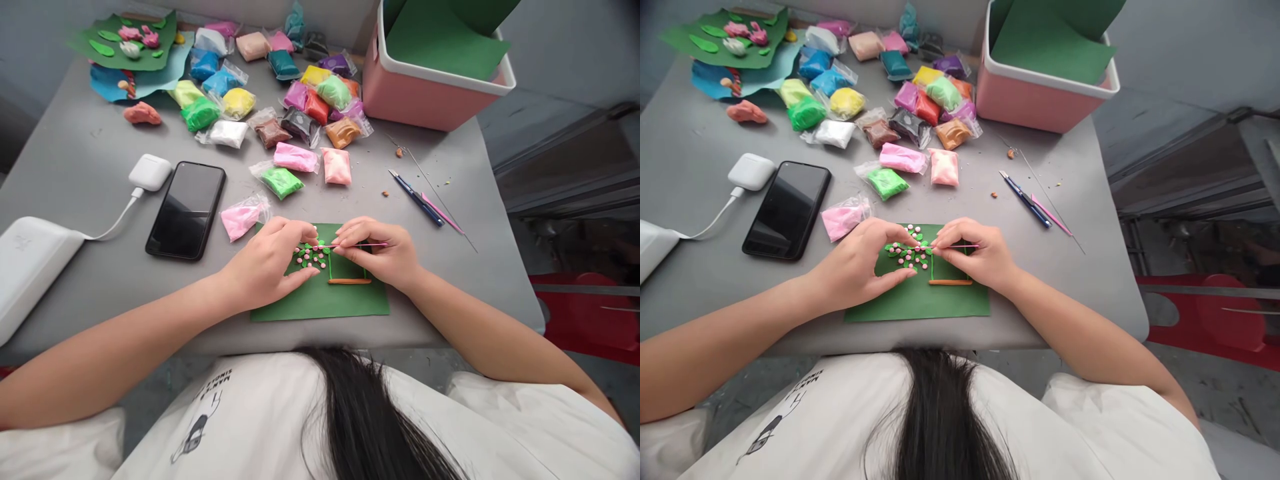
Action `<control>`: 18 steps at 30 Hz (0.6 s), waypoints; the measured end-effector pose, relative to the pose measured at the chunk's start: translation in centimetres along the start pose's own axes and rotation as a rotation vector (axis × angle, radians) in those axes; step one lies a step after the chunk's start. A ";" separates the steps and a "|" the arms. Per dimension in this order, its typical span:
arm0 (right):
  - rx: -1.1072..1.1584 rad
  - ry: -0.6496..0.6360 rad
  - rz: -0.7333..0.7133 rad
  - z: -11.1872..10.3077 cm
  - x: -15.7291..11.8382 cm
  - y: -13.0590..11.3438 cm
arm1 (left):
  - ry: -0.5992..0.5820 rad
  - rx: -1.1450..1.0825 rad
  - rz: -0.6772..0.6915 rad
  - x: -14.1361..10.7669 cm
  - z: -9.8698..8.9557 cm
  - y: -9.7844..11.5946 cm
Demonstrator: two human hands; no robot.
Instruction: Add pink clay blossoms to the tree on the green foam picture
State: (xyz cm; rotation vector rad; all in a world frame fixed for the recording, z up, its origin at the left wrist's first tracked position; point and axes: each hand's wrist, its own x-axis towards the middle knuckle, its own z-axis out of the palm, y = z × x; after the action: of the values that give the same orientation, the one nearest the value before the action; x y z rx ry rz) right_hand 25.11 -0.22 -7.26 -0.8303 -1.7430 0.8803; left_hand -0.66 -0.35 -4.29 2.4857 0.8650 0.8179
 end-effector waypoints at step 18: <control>0.020 -0.030 0.025 -0.2 0.1 0.0 | -0.047 0.020 -0.009 0.1 0.0 0.1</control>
State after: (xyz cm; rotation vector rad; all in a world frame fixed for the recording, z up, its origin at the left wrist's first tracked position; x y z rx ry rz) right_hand 25.25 -0.14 -7.18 -0.8310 -1.7504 0.9302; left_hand -0.57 -0.36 -4.25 2.5059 0.8710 0.7487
